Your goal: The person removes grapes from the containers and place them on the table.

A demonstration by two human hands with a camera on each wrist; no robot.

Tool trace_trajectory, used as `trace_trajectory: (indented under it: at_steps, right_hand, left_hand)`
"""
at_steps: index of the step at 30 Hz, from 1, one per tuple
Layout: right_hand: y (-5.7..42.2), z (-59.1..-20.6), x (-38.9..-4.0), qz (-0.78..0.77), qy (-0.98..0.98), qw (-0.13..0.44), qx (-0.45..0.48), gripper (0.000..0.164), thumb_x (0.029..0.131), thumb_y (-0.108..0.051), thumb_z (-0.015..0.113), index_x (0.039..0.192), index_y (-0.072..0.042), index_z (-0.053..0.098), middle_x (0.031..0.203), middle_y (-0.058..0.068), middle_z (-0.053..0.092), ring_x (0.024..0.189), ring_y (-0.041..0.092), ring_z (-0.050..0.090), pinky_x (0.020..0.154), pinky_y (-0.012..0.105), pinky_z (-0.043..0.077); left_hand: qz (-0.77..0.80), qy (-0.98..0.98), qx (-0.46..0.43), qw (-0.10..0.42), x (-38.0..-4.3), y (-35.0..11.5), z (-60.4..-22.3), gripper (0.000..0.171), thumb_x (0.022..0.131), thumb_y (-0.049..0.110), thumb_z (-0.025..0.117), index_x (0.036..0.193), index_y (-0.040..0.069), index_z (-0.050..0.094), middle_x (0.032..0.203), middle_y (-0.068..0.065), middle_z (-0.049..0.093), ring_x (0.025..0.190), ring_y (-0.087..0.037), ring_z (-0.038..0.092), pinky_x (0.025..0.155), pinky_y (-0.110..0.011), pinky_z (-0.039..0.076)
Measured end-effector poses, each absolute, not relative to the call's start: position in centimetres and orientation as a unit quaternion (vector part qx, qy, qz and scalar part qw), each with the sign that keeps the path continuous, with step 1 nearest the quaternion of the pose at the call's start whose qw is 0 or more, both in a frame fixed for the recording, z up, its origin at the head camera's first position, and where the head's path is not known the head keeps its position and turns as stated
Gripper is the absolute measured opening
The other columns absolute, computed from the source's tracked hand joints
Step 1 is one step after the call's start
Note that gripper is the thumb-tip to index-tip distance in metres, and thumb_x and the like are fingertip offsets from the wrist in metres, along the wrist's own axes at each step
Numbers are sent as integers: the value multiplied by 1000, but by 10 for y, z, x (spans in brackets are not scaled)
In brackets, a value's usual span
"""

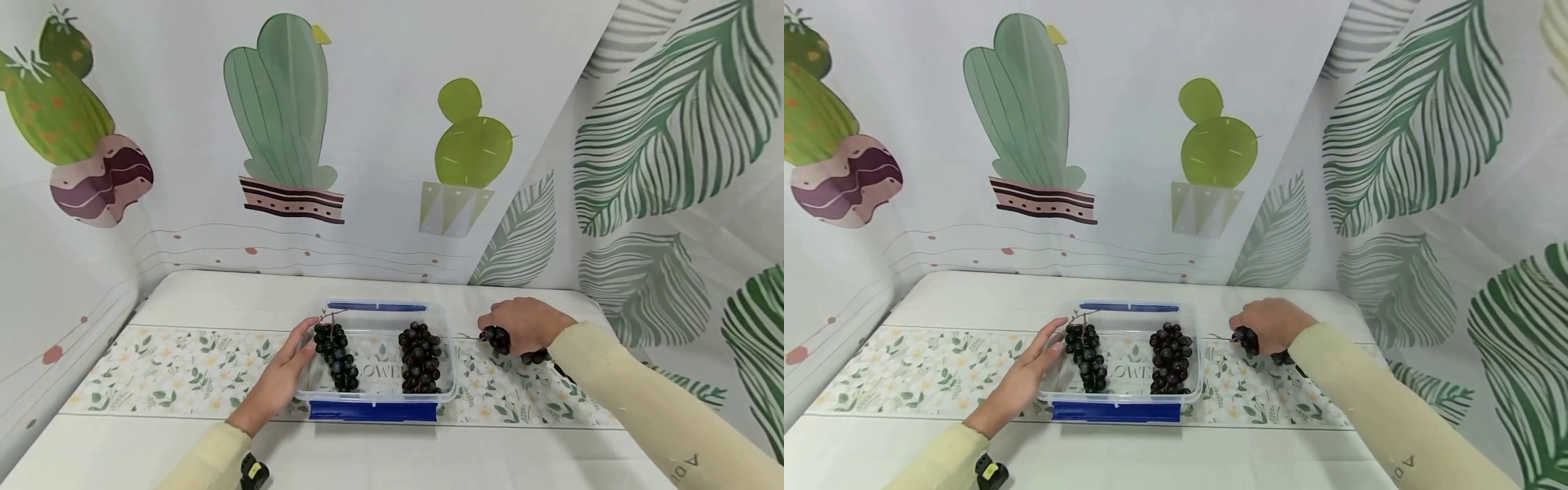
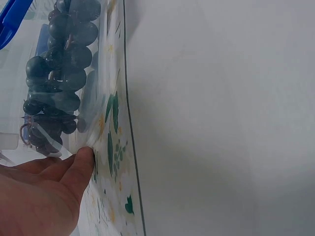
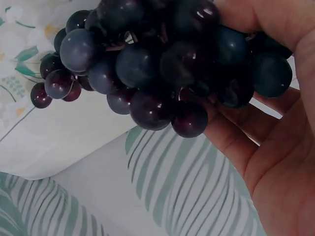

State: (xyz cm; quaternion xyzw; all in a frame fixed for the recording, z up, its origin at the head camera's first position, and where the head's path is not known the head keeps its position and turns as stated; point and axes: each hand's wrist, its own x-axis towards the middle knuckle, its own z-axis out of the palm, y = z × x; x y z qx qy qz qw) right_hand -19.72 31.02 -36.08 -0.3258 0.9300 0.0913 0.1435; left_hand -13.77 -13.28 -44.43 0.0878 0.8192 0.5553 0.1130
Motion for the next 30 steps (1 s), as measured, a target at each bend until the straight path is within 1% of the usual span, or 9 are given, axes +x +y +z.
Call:
trace_trajectory:
  at_steps: [4,9,14,18,22,26,30]
  right_hand:
    - [309,-364,-198,90,930,145,-326,40,82,-12,88,114,-28,71,98,-2,67,83,18,63,68,36,53]
    - [307,-368,-199,88,930,144,-327,40,82,-13,88,115,-27,71,100,-1,68,85,20,64,70,37,55]
    - [305,-371,-200,98,932,156,-314,47,81,-14,90,121,-26,70,107,1,69,88,23,66,73,40,58]
    - [302,-373,-201,100,933,168,-302,48,81,-13,89,123,-27,69,109,2,68,90,24,67,75,41,58]
    - [297,-376,-202,97,934,168,-300,50,81,-11,89,124,-27,69,112,2,69,91,24,66,76,41,57]
    - [294,-379,-201,92,934,167,-304,51,81,-9,89,124,-26,69,112,3,69,91,24,67,76,41,58]
    - [293,-382,-200,92,933,161,-309,48,81,-10,89,121,-27,69,106,1,68,88,23,66,74,40,57]
  left_hand:
    - [558,817,91,113,-138,-134,-444,52,117,34,30,167,31,16,175,-19,14,162,-43,14,128,-67,20]
    - [562,814,91,114,-137,-133,-444,52,117,32,30,167,28,17,175,-18,14,162,-42,14,129,-66,20]
    - [559,817,87,113,-137,-133,-443,52,117,32,30,167,30,18,175,-18,15,162,-42,15,129,-66,21]
    - [556,818,85,117,-137,-133,-444,52,117,33,29,167,30,17,176,-17,14,162,-42,16,129,-66,20]
    - [557,818,80,118,-137,-132,-445,52,117,35,30,167,31,17,176,-15,15,162,-41,16,129,-65,19]
    - [558,817,81,118,-138,-132,-446,53,116,38,30,167,31,17,176,-15,15,162,-41,16,129,-66,19]
    - [559,817,82,118,-139,-133,-448,53,116,38,30,167,31,16,176,-15,15,162,-40,16,129,-66,19]
